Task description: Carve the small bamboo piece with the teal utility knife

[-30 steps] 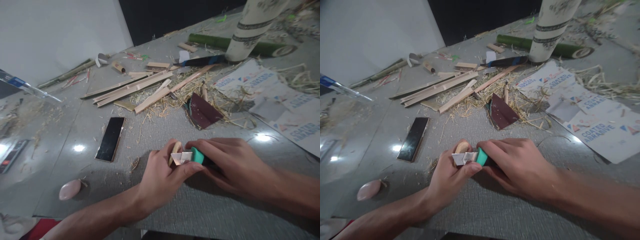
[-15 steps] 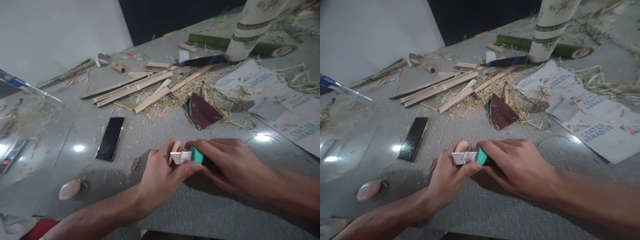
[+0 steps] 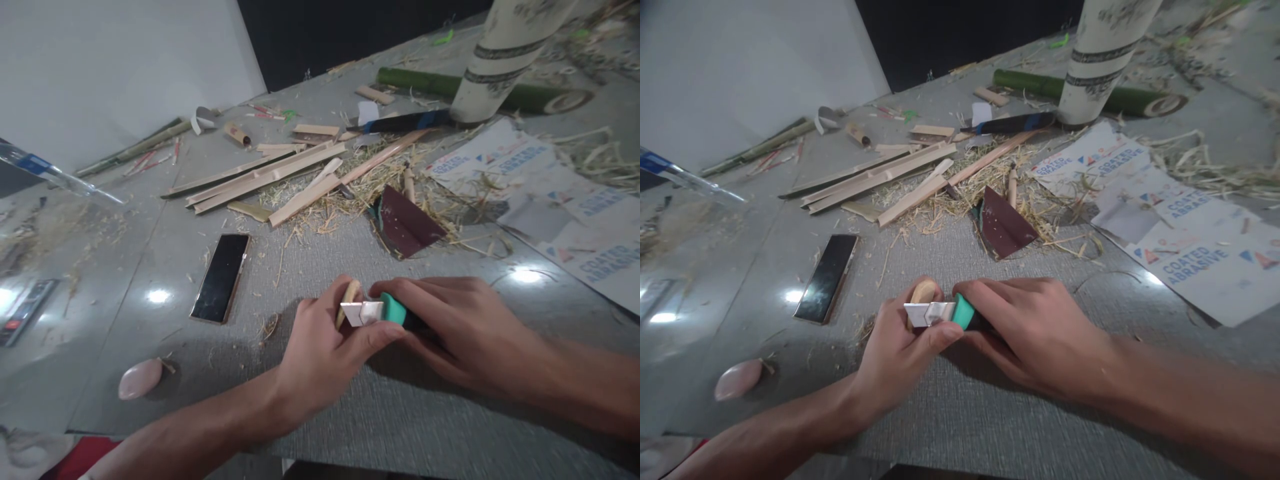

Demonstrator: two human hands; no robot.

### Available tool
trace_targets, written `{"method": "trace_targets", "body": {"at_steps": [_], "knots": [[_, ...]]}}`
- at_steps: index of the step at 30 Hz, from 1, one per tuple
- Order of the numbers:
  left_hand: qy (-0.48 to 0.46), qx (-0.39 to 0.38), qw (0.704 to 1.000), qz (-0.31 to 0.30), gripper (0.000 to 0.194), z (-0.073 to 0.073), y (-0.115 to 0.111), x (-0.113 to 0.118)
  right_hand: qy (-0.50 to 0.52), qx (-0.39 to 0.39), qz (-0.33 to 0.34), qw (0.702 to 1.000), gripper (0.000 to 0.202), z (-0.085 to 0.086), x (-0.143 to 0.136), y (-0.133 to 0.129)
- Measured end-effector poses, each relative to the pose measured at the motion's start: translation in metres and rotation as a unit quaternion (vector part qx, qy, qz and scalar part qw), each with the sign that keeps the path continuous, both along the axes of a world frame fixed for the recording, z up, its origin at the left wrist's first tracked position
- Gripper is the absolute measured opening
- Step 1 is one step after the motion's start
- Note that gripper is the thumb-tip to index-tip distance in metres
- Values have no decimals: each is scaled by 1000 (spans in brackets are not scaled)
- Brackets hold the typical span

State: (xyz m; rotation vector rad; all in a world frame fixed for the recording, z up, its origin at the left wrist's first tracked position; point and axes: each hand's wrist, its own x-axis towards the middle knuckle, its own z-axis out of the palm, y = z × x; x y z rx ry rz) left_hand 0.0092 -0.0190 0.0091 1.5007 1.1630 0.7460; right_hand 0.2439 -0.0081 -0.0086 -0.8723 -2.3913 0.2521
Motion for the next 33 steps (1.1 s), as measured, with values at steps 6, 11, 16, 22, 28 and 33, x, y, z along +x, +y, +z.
{"method": "trace_targets", "body": {"at_steps": [6, 11, 16, 22, 28, 33], "knots": [[-6, 7, 1000, -1, 51, 1, 0, 0, 4, -7, 0, 1000, 25, -2, -1, 1], [-7, 12, 1000, 2, 51, 2, 1, 1, 6, -13, 4, 1000, 26, -3, -1, 1], [-12, 13, 1000, 7, 53, 1, 1, 2, 6, -15, 7, 1000, 26, -2, -1, 1], [-11, 5, 1000, 10, 56, 0, 2, 2, 8, -14, 4, 1000, 28, -2, -1, 1], [3, 2, 1000, 13, 56, 1, 1, 0, 16, -20, 10, 1000, 27, -1, 0, 1], [7, -3, 1000, 19, 58, 2, 1, 1, 13, -23, 11, 1000, 28, -1, -1, 3]]}}
